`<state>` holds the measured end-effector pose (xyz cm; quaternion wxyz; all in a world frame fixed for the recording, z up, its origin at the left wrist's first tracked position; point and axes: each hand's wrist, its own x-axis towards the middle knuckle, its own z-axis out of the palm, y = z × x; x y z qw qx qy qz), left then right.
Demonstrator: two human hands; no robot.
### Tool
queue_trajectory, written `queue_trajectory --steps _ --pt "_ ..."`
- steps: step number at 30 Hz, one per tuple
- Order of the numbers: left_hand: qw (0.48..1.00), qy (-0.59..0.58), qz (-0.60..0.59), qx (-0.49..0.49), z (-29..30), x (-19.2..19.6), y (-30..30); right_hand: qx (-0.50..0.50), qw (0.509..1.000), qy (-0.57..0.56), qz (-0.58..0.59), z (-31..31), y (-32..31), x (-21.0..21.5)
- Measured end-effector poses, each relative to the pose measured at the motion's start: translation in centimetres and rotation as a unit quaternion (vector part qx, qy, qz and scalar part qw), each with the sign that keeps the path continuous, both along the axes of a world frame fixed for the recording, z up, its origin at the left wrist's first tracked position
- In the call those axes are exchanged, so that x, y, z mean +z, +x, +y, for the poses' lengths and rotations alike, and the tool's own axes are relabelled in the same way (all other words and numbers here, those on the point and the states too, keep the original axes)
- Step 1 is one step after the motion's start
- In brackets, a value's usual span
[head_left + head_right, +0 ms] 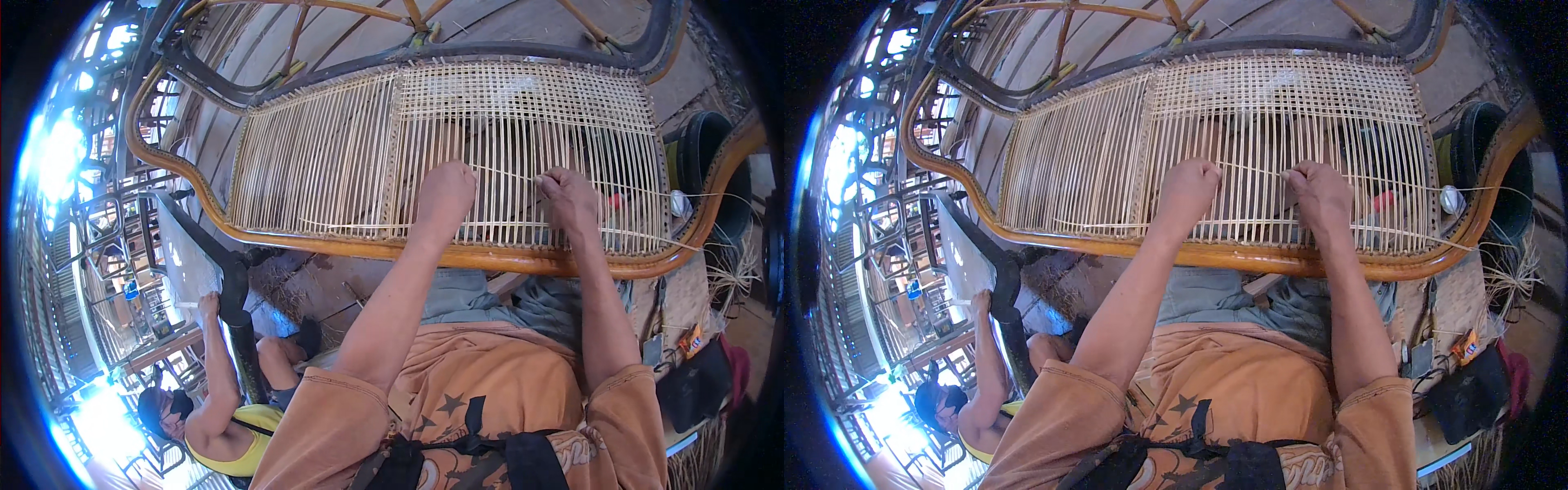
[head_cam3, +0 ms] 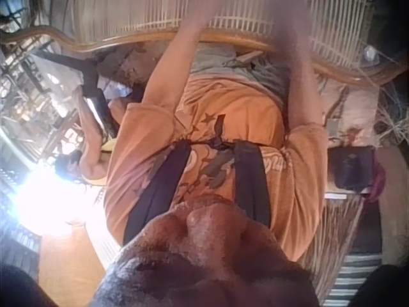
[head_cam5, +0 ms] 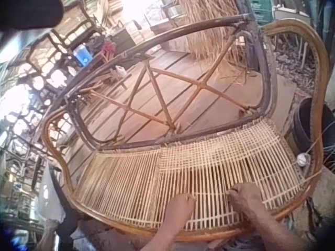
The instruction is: Repairing and weaving the seat of a rattan or bamboo bench using bamboo strips, a hammer, and a utility knife.
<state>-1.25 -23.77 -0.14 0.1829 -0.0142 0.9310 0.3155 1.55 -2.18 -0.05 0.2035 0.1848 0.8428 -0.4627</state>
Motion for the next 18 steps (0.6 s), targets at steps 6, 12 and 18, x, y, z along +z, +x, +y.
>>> queue_trajectory --steps 6,12,18 --pt "0.978 -0.199 0.053 -0.035 -0.1 -0.7 -0.1 -0.008 0.998 -0.054 -0.012 1.3 0.5 -1.1" --pt "0.991 -0.009 -0.117 0.064 -0.8 0.7 -1.3 -0.01 0.997 -0.068 0.033 1.6 0.4 -3.2" --pt "0.983 -0.175 0.048 -0.011 -0.6 0.1 0.0 0.002 0.999 0.043 0.004 0.0 0.2 -1.5"
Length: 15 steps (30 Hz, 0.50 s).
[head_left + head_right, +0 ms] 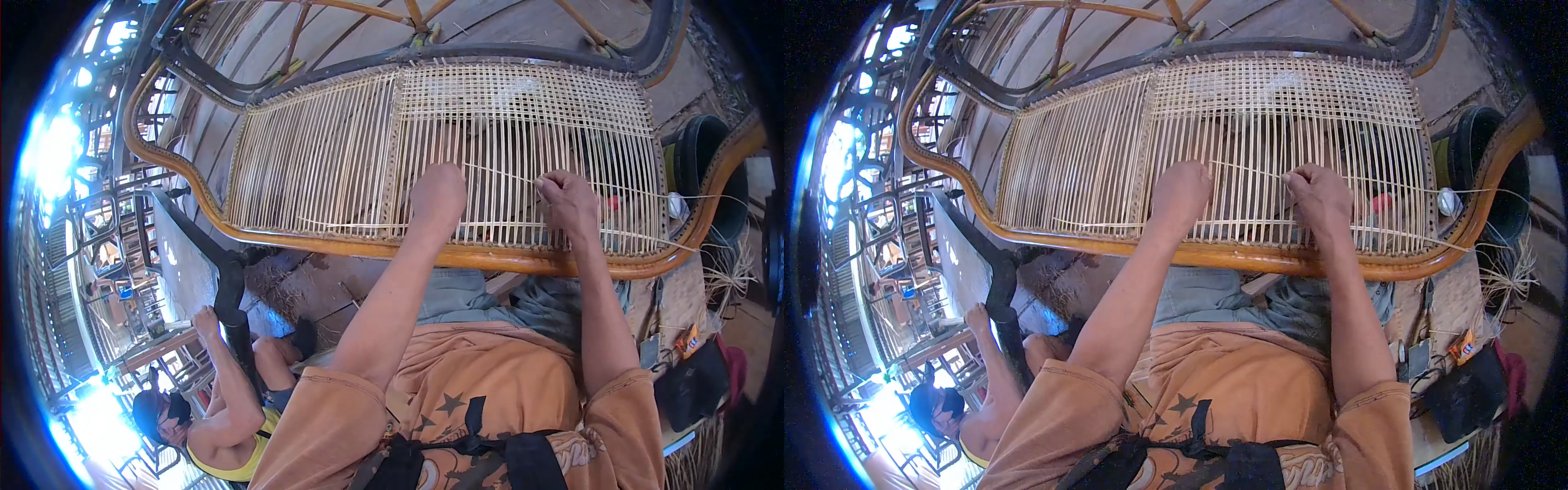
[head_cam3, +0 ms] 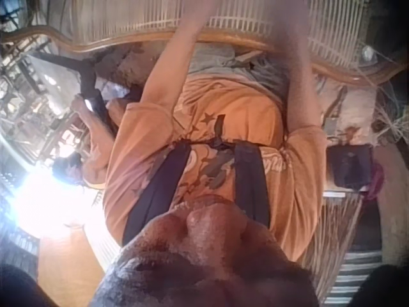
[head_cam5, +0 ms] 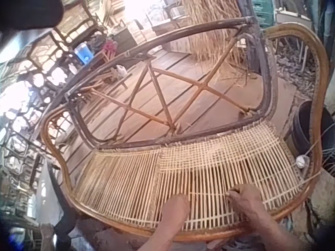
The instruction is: Repairing and weaving the seat of a rattan or bamboo bench using bamboo strips, a hammer, and a utility knife.
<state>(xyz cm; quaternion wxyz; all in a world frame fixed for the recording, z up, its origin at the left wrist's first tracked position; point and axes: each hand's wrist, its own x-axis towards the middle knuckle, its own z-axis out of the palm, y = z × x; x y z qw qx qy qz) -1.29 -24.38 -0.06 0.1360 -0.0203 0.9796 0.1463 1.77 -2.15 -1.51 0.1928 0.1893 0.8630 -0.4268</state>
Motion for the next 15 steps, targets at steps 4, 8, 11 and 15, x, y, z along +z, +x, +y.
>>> queue_trajectory --steps 4,8,11,15 --pt "0.999 -0.014 -0.027 -0.014 -0.4 -0.2 -0.7 -0.051 0.991 -0.12 -0.006 0.2 0.2 0.5" --pt "0.985 0.144 -0.078 0.052 -1.4 -0.1 -1.5 -0.04 0.991 -0.127 0.012 1.0 0.3 -1.4" --pt "0.96 0.179 -0.18 0.116 -0.7 1.1 -1.8 -0.027 0.996 -0.078 0.015 1.2 0.1 -2.6" --pt "0.983 0.148 -0.102 0.038 -1.8 0.8 -1.2 0.064 0.989 0.131 0.039 -2.4 -0.6 1.6"
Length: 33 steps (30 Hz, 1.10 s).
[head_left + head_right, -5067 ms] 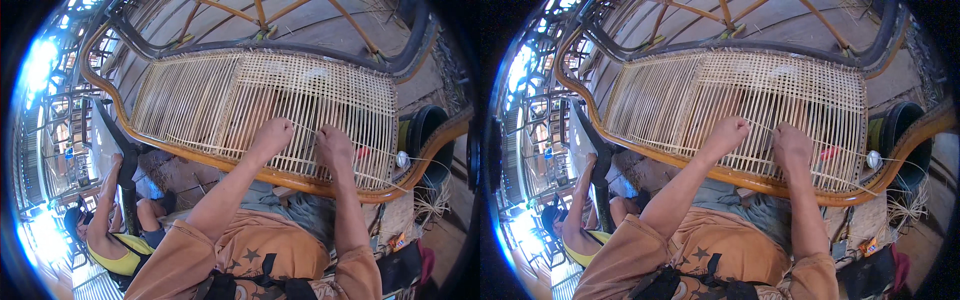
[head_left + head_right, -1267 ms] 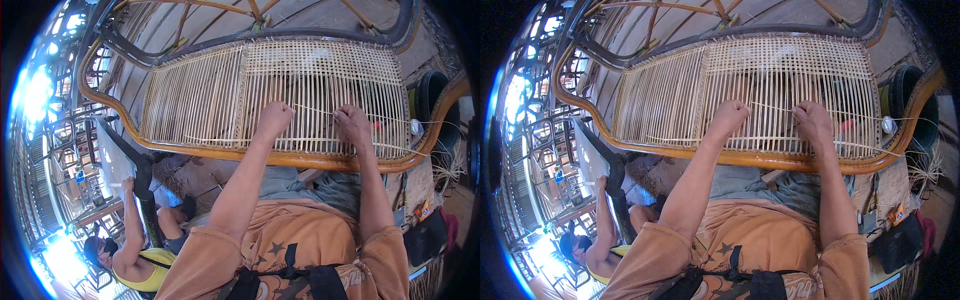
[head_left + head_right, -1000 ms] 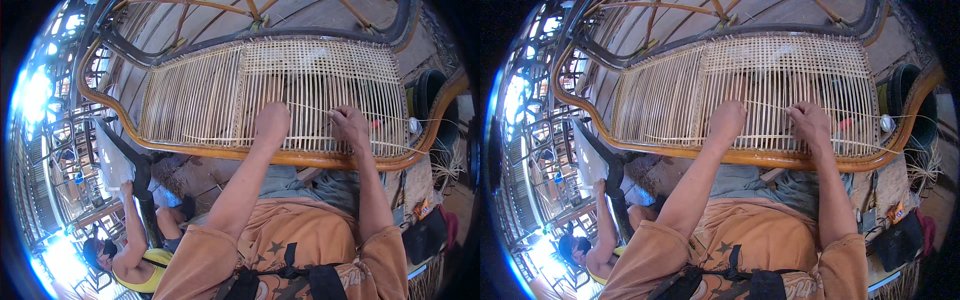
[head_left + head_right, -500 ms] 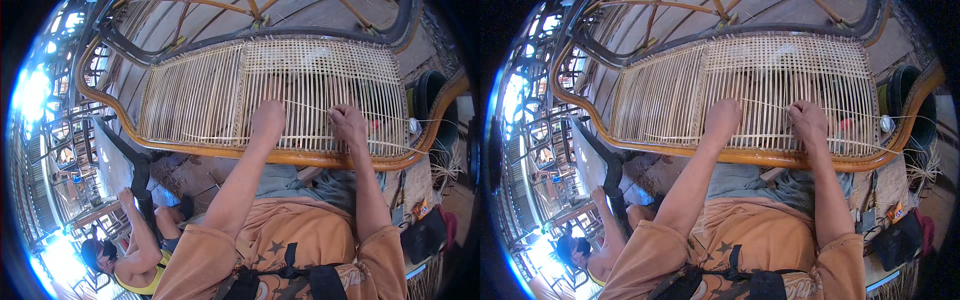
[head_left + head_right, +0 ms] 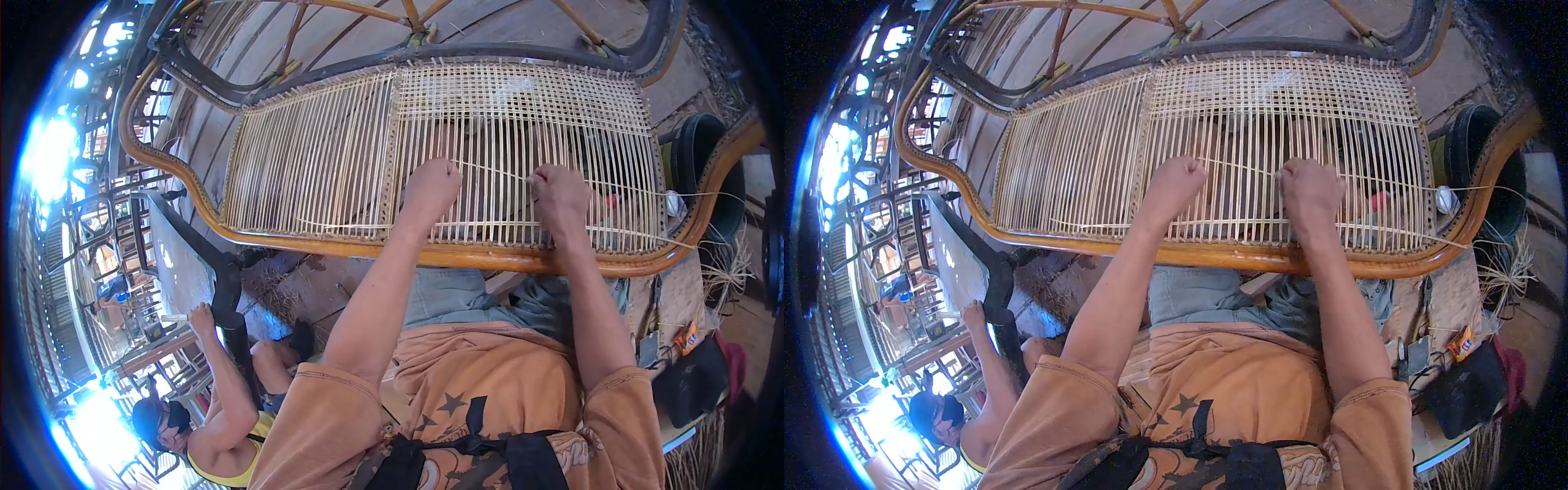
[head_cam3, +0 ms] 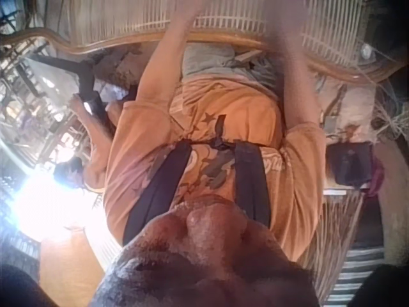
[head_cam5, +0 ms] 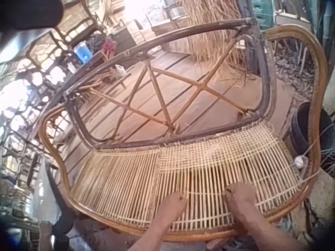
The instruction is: Repairing and weaving the seat of a rattan or bamboo bench using bamboo strips, a hammer, and a utility knife.
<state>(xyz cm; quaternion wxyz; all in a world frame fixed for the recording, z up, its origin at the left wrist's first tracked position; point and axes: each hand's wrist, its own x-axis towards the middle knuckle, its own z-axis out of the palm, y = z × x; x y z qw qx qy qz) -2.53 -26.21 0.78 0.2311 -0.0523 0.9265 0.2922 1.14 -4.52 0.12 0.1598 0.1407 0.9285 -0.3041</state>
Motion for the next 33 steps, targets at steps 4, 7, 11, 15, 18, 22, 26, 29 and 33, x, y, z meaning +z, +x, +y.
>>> queue_trajectory --steps 4,7,11,15,18,22,26,29,33 --pt "0.971 -0.09 0.216 -0.05 0.7 -0.3 0.4 0.037 0.997 0.06 0.037 0.4 0.2 -0.4" --pt "0.978 -0.086 0.152 -0.116 0.0 0.3 -0.4 0.045 0.997 0.016 0.068 0.9 1.6 -0.7" --pt "0.983 -0.077 0.104 -0.133 -0.3 0.5 -1.6 0.037 0.987 -0.048 0.149 1.3 1.9 -1.3" --pt "0.944 -0.188 0.087 -0.258 0.2 1.4 -3.2 0.093 0.961 -0.008 0.262 2.4 1.7 -2.2" --pt "0.945 -0.243 0.144 -0.164 -11.1 2.6 -4.8 -0.059 0.939 -0.137 0.31 1.1 0.7 1.2" --pt "0.926 -0.287 0.12 -0.215 -19.3 9.0 -4.2 0.023 0.888 -0.334 0.316 -8.3 -1.8 -2.0" --pt "0.979 -0.16 0.065 -0.112 -14.0 16.3 -2.9 0.211 0.945 -0.195 0.156 -13.4 -4.7 2.1" --pt "0.987 -0.04 0.139 -0.073 -11.4 13.3 -2.2 0.128 0.945 -0.235 0.186 -9.9 -4.2 2.2" --pt "0.982 -0.062 0.175 -0.028 -5.2 4.6 -2.5 0.109 0.982 -0.149 -0.05 -3.8 -5.7 0.3"
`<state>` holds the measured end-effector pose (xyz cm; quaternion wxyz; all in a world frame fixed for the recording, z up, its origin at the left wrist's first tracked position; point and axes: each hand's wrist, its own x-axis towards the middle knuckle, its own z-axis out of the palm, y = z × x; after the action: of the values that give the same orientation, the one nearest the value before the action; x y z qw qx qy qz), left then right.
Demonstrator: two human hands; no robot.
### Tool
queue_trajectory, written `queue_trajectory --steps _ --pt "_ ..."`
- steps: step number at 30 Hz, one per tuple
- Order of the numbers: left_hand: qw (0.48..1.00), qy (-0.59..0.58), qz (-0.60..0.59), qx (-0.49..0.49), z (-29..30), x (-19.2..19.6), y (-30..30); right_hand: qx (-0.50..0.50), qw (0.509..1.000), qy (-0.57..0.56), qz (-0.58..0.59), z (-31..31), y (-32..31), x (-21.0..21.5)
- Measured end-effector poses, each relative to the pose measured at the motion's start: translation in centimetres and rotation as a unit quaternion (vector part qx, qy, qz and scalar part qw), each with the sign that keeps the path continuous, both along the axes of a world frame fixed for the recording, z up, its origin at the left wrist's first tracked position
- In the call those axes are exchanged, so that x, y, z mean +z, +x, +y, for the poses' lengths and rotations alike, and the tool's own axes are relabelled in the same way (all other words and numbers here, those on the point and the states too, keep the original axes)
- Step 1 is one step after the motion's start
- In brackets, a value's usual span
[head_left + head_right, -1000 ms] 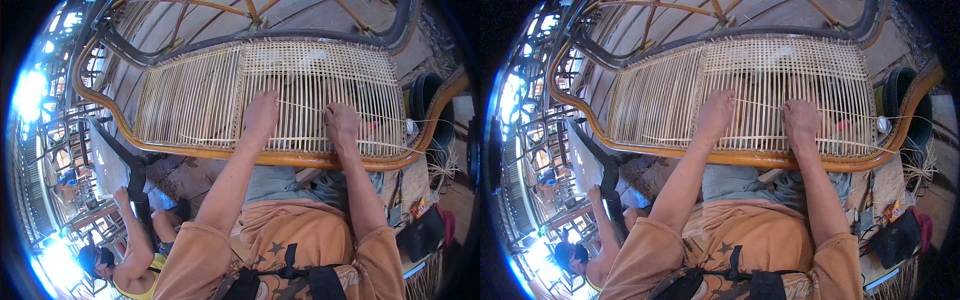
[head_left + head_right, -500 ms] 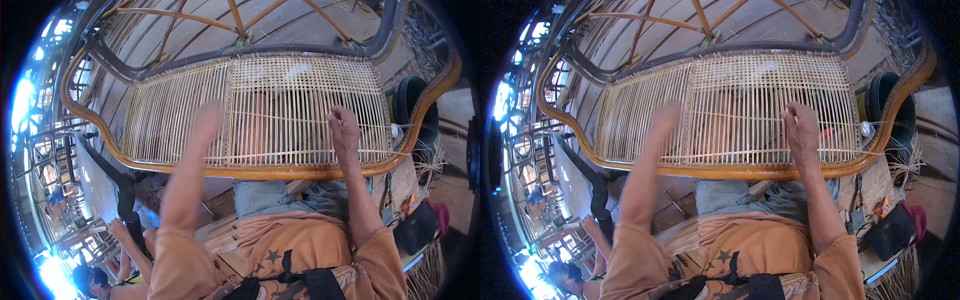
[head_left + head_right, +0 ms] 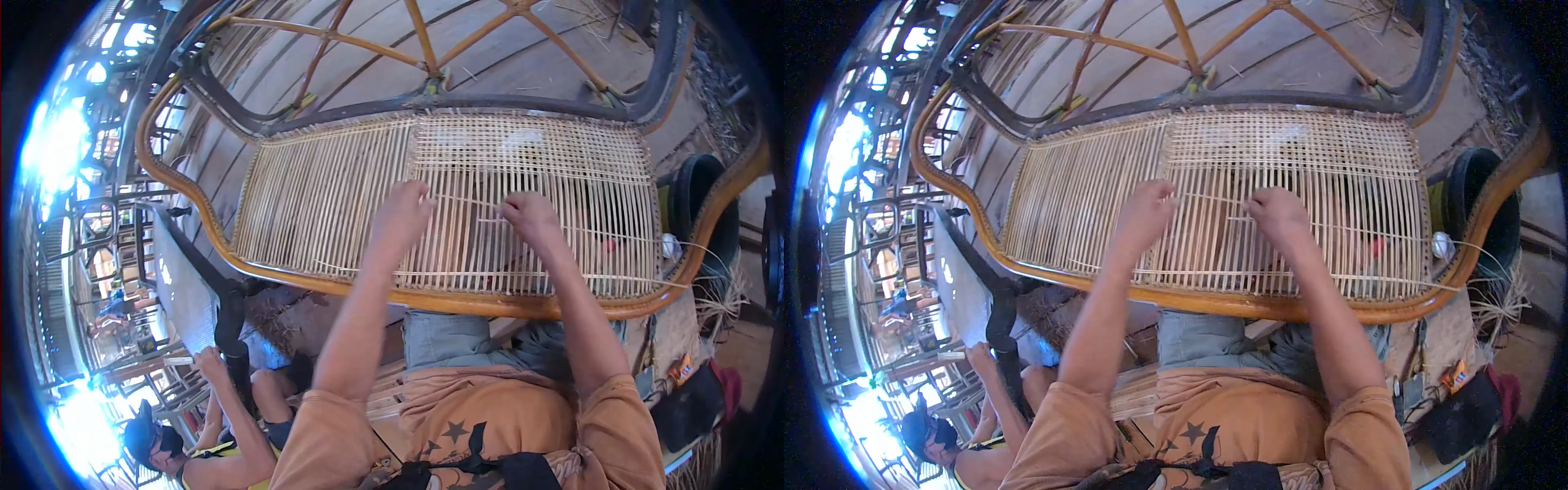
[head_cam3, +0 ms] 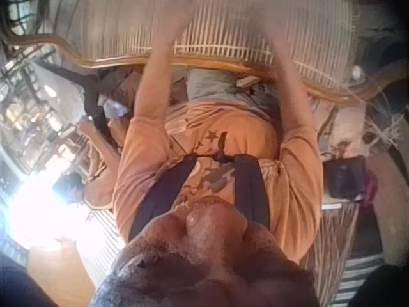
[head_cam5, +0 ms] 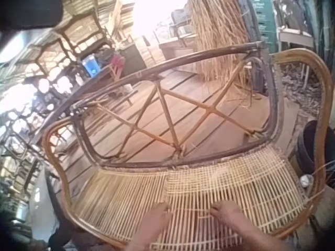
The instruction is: Repairing and weaving the seat of a rattan or bamboo bench using bamboo strips, a hammer, and a utility knife.
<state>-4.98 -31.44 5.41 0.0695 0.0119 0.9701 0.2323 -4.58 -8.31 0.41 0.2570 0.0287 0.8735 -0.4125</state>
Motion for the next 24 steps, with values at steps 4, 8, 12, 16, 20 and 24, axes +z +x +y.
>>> queue_trajectory --steps 4,8,12,16,20,24 --pt "0.999 -0.02 -0.021 0.021 3.9 -3.1 1.0 -0.03 0.998 -0.027 0.043 1.1 0.4 -1.8" --pt "0.995 -0.005 -0.063 0.072 5.8 -3.3 1.9 -0.027 1.0 -0.01 0.003 0.9 0.3 -1.1" --pt "0.992 -0.061 -0.105 0.021 6.4 -4.1 1.7 -0.048 0.998 -0.032 0.021 1.2 0.4 -1.0" --pt "0.984 -0.091 -0.151 -0.001 6.5 -4.4 0.7 -0.078 0.994 -0.072 -0.018 1.2 0.5 -0.6" --pt "0.953 0.095 -0.273 0.09 5.0 -4.5 -0.4 -0.073 0.994 -0.079 -0.012 1.7 0.6 -1.5" --pt "0.893 0.231 -0.364 0.127 3.9 -4.7 -1.2 -0.074 0.993 -0.084 -0.023 2.1 0.4 -1.9"
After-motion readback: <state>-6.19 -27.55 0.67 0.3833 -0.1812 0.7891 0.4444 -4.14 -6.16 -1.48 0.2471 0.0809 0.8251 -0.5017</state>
